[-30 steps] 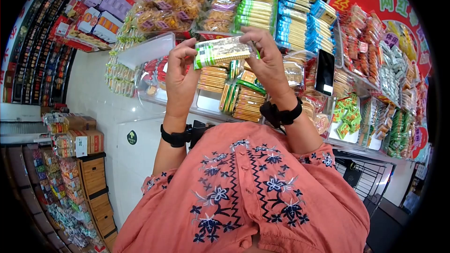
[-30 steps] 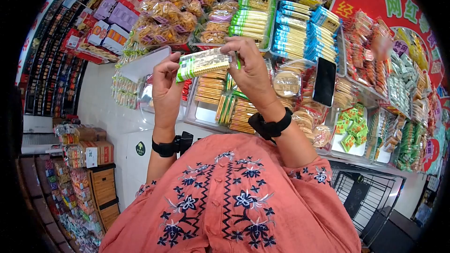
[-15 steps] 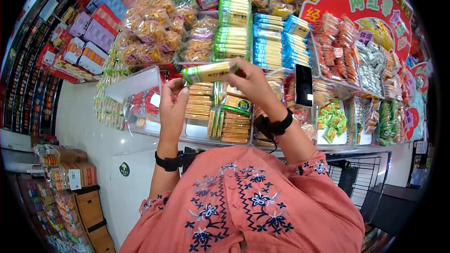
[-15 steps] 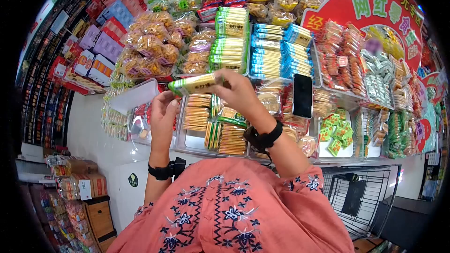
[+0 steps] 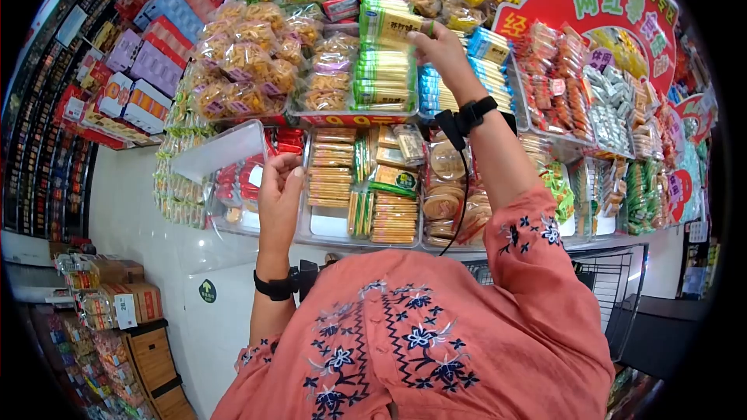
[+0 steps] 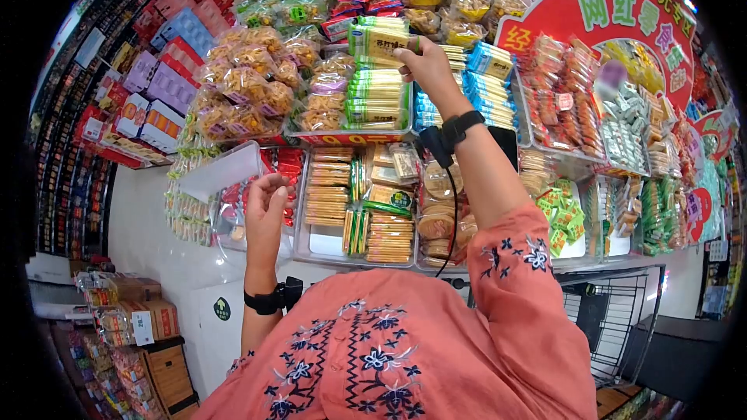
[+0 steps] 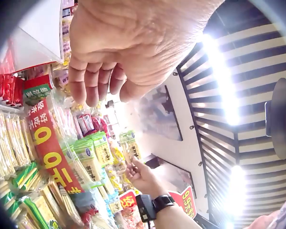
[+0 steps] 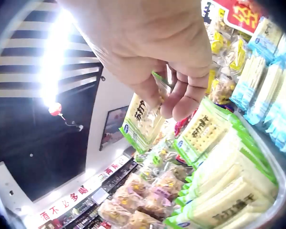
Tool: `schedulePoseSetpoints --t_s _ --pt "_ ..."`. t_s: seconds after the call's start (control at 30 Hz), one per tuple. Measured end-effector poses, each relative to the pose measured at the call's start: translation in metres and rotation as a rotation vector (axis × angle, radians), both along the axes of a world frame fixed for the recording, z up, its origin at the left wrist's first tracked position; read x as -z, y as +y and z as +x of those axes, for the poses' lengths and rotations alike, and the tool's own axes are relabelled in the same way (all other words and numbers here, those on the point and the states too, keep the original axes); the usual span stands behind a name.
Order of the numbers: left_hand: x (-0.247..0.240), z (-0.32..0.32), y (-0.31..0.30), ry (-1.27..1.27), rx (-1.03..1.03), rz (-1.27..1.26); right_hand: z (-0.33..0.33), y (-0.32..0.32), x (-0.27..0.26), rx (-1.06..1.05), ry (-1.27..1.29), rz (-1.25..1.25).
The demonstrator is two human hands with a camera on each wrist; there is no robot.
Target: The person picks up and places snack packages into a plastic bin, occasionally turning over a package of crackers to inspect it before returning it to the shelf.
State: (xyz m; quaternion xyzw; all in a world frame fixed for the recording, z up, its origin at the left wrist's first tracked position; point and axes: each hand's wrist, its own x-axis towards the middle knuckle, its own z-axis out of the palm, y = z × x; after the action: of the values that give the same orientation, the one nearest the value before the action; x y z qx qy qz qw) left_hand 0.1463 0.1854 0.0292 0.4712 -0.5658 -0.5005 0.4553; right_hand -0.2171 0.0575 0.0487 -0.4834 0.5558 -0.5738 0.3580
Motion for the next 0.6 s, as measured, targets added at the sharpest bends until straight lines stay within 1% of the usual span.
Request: schedulePoseSetpoints --t_s 0.1,0.2,0.23,0.37,0.47,0.5,0.6 --pt "0.003 0.007 0.000 -0.010 -0.029 0.004 -0.008 -0.023 0.019 0.017 0.014 0.044" --pt "0.002 0.010 0.002 -0.008 -0.042 0.032 -0.007 -0.031 0.024 0.017 0.112 0.095" --pt "0.003 0.012 0.001 -0.012 -0.038 0.040 -0.008 -0.035 0.027 -0.011 0.105 0.113" --pt "0.010 0.015 -0.002 -0.010 -0.045 0.046 -0.010 -0.049 0.046 -0.014 0.158 0.136" --pt "0.013 0.015 -0.002 -0.001 -0.056 0.049 -0.007 -0.056 0.055 0.029 0.231 0.117" --pt "0.012 0.014 -0.002 -0.001 -0.057 0.052 -0.006 -0.056 0.057 0.055 0.219 0.118" --pt "0.012 0.013 -0.002 -0.009 -0.056 0.056 -0.009 -0.063 0.069 0.150 0.445 0.026"
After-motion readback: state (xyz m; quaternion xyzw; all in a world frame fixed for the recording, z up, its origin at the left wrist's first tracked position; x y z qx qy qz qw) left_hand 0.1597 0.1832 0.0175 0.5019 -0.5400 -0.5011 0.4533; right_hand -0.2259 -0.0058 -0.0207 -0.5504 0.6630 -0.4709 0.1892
